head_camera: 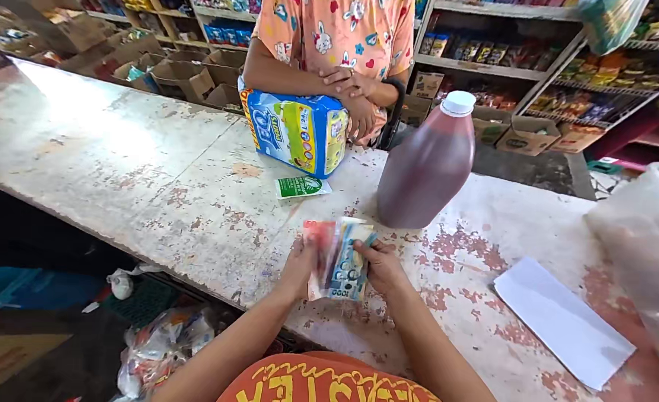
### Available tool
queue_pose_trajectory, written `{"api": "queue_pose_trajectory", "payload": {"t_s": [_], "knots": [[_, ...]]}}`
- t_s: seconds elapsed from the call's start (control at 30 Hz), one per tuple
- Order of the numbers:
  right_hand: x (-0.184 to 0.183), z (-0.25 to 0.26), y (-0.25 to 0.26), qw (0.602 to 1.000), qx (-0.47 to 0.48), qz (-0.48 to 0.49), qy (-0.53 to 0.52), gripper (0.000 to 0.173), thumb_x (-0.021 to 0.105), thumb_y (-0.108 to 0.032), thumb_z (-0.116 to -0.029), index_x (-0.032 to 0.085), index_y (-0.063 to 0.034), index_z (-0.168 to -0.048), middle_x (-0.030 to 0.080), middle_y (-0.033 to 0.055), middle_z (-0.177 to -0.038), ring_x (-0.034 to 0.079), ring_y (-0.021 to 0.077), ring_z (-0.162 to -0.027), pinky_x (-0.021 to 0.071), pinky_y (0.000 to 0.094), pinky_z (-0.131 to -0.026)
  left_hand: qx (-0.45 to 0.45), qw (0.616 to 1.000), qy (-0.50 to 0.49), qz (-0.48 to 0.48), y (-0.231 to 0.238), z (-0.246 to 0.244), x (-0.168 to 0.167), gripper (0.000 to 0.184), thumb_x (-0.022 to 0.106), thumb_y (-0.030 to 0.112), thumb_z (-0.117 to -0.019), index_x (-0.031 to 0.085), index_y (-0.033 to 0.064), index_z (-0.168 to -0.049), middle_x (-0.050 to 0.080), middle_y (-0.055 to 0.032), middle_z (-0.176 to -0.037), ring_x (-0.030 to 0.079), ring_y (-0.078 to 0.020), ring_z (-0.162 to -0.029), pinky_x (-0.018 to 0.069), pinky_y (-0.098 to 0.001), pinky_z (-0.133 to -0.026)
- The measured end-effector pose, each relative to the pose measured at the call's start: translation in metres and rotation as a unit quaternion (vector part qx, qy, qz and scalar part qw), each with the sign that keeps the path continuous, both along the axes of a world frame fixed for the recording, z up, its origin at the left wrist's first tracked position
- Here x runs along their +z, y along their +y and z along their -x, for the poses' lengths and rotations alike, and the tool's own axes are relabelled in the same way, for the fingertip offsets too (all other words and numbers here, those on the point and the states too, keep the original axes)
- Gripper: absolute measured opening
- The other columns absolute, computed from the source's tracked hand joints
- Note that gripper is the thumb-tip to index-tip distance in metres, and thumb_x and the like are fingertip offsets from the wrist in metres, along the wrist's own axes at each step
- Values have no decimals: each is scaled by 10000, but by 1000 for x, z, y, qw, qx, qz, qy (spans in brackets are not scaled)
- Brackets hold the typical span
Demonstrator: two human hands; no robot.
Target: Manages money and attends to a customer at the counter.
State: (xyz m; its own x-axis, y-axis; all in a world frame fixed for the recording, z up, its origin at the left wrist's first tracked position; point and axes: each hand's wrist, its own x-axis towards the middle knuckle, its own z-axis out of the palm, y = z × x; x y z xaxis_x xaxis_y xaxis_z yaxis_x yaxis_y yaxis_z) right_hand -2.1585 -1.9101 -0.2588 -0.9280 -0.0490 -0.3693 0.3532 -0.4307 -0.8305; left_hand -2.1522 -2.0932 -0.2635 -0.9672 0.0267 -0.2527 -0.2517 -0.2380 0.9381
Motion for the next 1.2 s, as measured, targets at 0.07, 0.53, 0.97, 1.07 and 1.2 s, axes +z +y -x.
{"api": "queue_pose_trajectory", "payload": {"t_s": [0.07,0.53,0.97,1.07,1.2], "knots": [[3,5,17,998,-32,45,-25,190,517,-100,-1067,584,17,-1201,728,118,-887,727,174,-752,634,335,-706,36,999,-17,-21,-1,10,3,417,295,271,-1135,540,-27,-1294,707,-121,-973,716,-186,-868,620,-376,-795],[0,-16,22,824,57,-529,195,615,667,-230,-989,438,1,-1510,549,281,-1321,646,335,-905,557,492,-779,-72,936,-272,-211,64,-16,-9,351,356,274,-1123,460,40,-1364,679,-139,-1079,704,-218,-955,598,-394,-838],[-36,18,41,853,-37,-502,139,463,640,-190,-1008,529,16,-1409,515,278,-1417,663,345,-1064,569,485,-882,-127,980,-105,114,30,151,6,402,556,130,-1034,466,65,-1420,644,-129,-1079,651,-196,-875,563,-368,-762],[-44,25,36,827,20,-550,115,460,655,-207,-994,569,-13,-1403,532,260,-1406,675,340,-1012,573,481,-886,-177,928,15,327,28,177,-23,646,678,48,-926,382,27,-1499,601,-270,-1306,644,-383,-1147,534,-574,-966],[-42,26,37,808,48,-574,123,411,625,-235,-1007,618,-6,-1349,564,246,-1381,672,309,-983,560,431,-880,-154,795,122,574,31,156,0,804,722,193,-937,280,44,-1592,441,-311,-1490,496,-521,-1313,449,-656,-1035]]}}
